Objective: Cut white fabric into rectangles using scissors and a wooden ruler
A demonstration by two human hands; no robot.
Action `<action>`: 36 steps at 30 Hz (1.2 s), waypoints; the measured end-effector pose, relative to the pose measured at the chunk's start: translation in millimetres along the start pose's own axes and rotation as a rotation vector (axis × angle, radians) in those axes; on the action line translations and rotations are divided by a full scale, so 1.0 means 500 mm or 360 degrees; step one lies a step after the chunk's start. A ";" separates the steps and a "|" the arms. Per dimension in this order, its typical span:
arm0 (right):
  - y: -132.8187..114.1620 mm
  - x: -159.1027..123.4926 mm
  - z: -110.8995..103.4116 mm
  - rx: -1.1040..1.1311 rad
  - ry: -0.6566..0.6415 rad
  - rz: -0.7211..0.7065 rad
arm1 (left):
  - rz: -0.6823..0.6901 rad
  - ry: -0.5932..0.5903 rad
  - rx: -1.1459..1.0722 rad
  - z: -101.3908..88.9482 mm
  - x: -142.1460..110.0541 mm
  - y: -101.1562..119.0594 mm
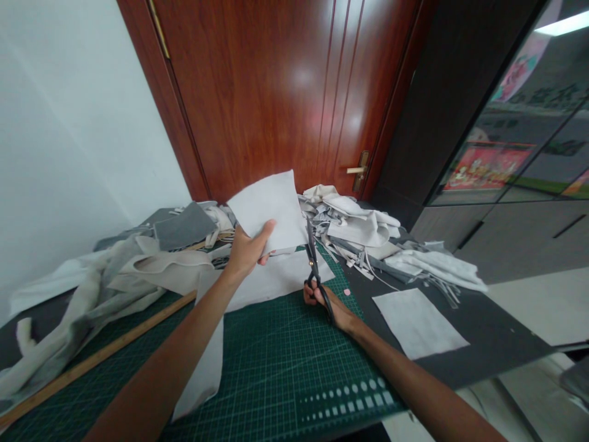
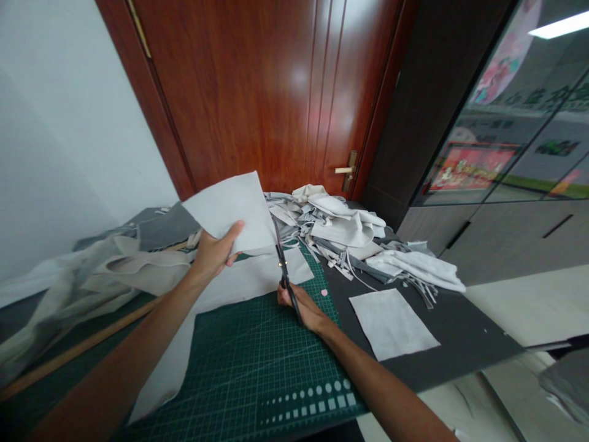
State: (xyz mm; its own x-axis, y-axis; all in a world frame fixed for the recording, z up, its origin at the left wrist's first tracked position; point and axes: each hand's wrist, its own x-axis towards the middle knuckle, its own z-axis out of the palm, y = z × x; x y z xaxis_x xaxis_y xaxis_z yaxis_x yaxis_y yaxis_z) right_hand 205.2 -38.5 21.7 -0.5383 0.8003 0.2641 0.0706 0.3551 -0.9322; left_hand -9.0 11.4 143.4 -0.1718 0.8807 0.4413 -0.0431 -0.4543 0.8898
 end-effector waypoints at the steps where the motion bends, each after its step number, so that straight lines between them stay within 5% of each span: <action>1: 0.001 0.000 0.000 -0.0006 0.0001 0.0006 | 0.0002 0.0006 0.0004 0.000 0.000 0.000; 36: 0.004 0.000 0.002 -0.0080 0.0115 -0.0017 | 0.0088 -0.0019 0.0126 -0.009 0.000 -0.013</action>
State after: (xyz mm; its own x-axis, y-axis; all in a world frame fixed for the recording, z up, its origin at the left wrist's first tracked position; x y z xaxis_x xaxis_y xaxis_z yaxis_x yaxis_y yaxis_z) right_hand 204.3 -38.2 19.6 -0.4774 0.8284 0.2930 0.1082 0.3863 -0.9160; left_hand -13.4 13.8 137.0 -0.1599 0.8563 0.4911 0.0440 -0.4909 0.8701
